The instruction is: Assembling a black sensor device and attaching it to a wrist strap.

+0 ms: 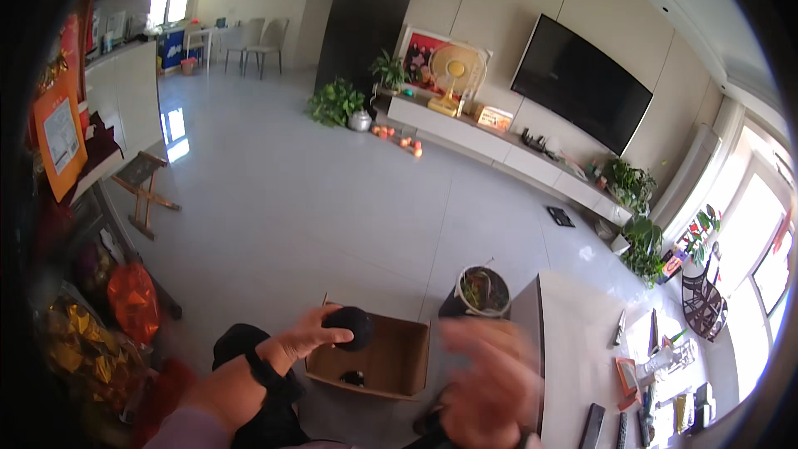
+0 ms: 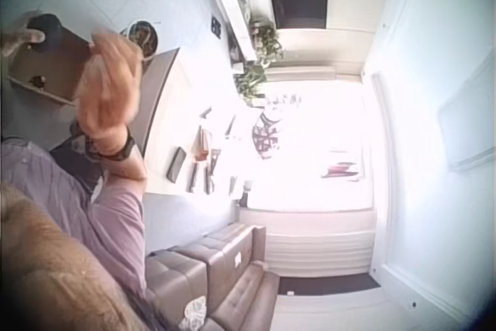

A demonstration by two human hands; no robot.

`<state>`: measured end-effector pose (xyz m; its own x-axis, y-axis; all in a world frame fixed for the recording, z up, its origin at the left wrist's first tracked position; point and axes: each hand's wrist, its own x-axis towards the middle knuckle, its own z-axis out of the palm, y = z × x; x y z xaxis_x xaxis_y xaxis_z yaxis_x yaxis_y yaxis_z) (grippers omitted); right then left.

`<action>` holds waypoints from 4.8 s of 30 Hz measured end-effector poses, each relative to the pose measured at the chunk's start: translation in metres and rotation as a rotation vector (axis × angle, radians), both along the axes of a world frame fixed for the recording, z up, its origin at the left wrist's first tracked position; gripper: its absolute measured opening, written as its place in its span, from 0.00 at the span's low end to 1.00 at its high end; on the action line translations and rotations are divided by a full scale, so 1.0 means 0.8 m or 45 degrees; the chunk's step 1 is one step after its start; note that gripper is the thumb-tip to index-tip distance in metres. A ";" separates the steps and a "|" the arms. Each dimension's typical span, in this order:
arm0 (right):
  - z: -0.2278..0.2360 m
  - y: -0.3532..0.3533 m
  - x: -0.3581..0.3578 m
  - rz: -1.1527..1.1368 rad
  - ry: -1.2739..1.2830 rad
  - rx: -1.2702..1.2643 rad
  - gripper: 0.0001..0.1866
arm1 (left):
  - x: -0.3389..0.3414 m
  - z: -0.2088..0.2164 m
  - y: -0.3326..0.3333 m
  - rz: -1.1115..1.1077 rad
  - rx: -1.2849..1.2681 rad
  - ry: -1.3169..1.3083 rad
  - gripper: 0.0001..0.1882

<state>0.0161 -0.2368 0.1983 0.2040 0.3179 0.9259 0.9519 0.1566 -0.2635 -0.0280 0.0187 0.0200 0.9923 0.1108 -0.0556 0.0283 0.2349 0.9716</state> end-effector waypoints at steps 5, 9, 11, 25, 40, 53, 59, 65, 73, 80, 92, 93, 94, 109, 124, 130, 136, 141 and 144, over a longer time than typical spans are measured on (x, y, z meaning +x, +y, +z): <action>-0.159 0.062 0.042 -0.069 0.526 -0.612 0.32 | -0.002 -0.025 -0.001 -0.056 -0.006 0.058 0.29; -0.210 0.067 0.062 0.324 1.191 -0.901 0.34 | 0.004 -0.028 -0.001 -0.101 0.032 0.051 0.30; -0.225 0.063 0.074 0.607 1.595 -0.735 0.34 | 0.006 -0.008 -0.011 -0.112 0.058 0.062 0.30; -0.226 0.056 0.081 0.613 1.820 -0.659 0.33 | 0.017 -0.019 -0.026 -0.083 0.043 0.106 0.30; -0.232 0.065 0.097 0.025 1.655 -0.143 0.35 | 0.017 -0.053 -0.033 -0.141 0.601 -0.121 0.09; -0.238 0.055 0.079 0.453 1.432 -0.928 0.35 | 0.013 -0.033 -0.007 0.106 0.424 -0.265 0.05; -0.229 0.053 0.070 0.892 1.950 -0.708 0.35 | 0.015 -0.026 -0.007 0.078 0.300 0.049 0.09; -0.228 0.058 0.063 0.891 1.787 -0.722 0.43 | 0.025 -0.044 -0.009 0.070 0.229 -0.059 0.10; -0.226 0.059 0.066 0.965 1.688 -0.715 0.44 | 0.028 -0.052 -0.002 0.057 0.117 -0.085 0.07; -0.216 0.056 0.065 1.235 2.100 -0.444 0.35 | 0.028 -0.059 -0.002 0.086 0.072 -0.077 0.09; -0.205 0.050 0.082 1.245 2.038 0.143 0.29 | 0.023 -0.045 -0.009 0.053 0.090 0.051 0.07; -0.206 0.049 0.085 1.243 2.037 0.144 0.29 | 0.023 -0.044 -0.010 0.051 0.089 0.050 0.07; -0.207 0.049 0.087 1.179 2.020 0.208 0.29 | 0.022 -0.039 -0.012 0.035 0.204 0.066 0.07; -0.221 0.055 0.082 -0.424 0.975 -0.483 0.35 | 0.010 -0.032 -0.015 -0.182 0.469 -0.340 0.05; -0.237 0.062 0.063 0.709 1.953 -0.722 0.36 | 0.017 -0.037 -0.008 0.057 0.353 -0.102 0.07; -0.231 0.065 0.058 0.556 1.802 -0.898 0.35 | 0.019 -0.039 -0.011 -0.067 0.424 -0.110 0.07; -0.231 0.060 0.070 0.660 1.941 -0.796 0.32 | 0.019 -0.041 -0.006 0.048 0.365 -0.176 0.07; -0.230 0.054 0.073 0.945 2.169 -0.495 0.29 | 0.021 -0.037 -0.006 0.084 0.319 -0.058 0.08; -0.225 0.053 0.071 1.073 2.208 -0.347 0.27 | 0.020 -0.040 -0.006 0.076 0.296 -0.056 0.08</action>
<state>0.0731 -0.1948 0.0185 0.4385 0.8839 -0.1627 -0.6105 0.1601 -0.7757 -0.0118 0.0135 -0.0117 0.9844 0.1745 0.0212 -0.0223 0.0048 0.9997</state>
